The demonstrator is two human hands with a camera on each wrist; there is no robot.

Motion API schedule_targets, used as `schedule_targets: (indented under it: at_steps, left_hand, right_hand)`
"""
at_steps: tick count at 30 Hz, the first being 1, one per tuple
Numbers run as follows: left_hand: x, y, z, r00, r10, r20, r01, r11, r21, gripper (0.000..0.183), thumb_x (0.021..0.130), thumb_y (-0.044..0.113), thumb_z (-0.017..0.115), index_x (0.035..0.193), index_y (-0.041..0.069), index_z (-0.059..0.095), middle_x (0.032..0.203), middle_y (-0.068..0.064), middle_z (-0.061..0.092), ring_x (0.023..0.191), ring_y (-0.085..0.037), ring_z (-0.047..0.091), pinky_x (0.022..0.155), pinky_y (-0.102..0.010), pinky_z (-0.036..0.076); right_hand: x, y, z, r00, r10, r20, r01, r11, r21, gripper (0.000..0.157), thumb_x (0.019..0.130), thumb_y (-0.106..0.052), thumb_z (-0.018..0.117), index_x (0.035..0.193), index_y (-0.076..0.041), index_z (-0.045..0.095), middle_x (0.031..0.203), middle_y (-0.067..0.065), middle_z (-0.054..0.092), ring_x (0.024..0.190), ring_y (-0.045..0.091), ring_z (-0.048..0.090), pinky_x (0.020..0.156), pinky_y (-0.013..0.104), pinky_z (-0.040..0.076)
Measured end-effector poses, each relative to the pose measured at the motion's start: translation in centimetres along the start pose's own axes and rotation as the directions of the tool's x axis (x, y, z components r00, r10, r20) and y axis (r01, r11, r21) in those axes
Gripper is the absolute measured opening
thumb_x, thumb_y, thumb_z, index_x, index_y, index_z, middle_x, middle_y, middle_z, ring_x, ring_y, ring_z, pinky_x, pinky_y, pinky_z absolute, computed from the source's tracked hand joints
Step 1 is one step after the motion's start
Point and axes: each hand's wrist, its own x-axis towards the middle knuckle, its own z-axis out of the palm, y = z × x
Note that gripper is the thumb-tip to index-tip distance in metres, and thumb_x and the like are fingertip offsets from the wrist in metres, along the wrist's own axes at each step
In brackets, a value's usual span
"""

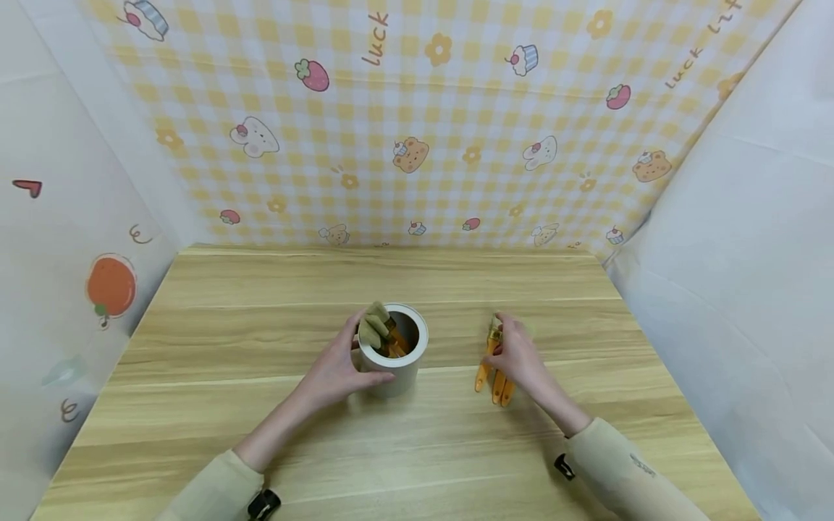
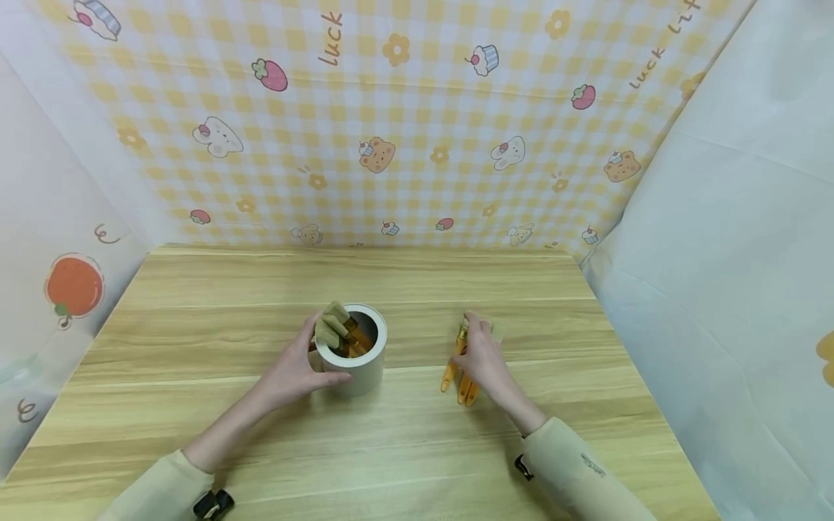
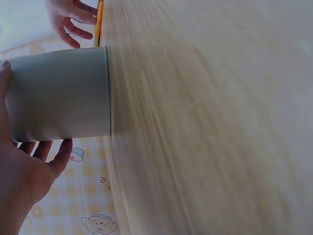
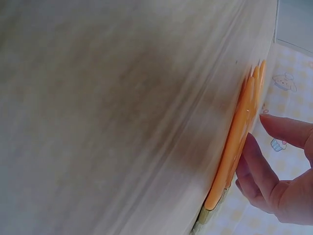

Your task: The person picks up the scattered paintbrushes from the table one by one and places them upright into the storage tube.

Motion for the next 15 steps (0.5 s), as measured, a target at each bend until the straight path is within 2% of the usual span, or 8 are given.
schedule_targets:
  at_steps: [6,15]
  left_hand:
    - [-0.14,0.23,-0.01,1.0,-0.016,0.0,0.016,1.0,0.004,0.115,0.072,0.044,0.093,0.161,0.035,0.022,0.158,-0.014,0.047,0.131,-0.048,0.059,0.105,-0.074,0.044]
    - [-0.15,0.29,-0.01,1.0,-0.007,0.003,0.007,1.0,-0.004,0.114,0.072,0.042,0.093,0.161,0.033,0.023,0.158,-0.014,0.047,0.131,-0.049,0.058,0.105,-0.073,0.045]
  right_hand:
    - [0.4,-0.3,0.41,1.0,-0.009,-0.009,0.008,0.998,-0.065,0.093,0.076,-0.005,0.085,0.154,0.006,0.035,0.139,0.034,0.052,0.103,0.036,0.06,0.092,0.053,0.055]
    - [0.89,-0.64,0.68,1.0,-0.004,0.022,0.004,1.0,-0.024,0.091,0.077,-0.002,0.085,0.153,0.005,0.036,0.142,0.034,0.048,0.087,0.025,0.061,0.083,0.045,0.056]
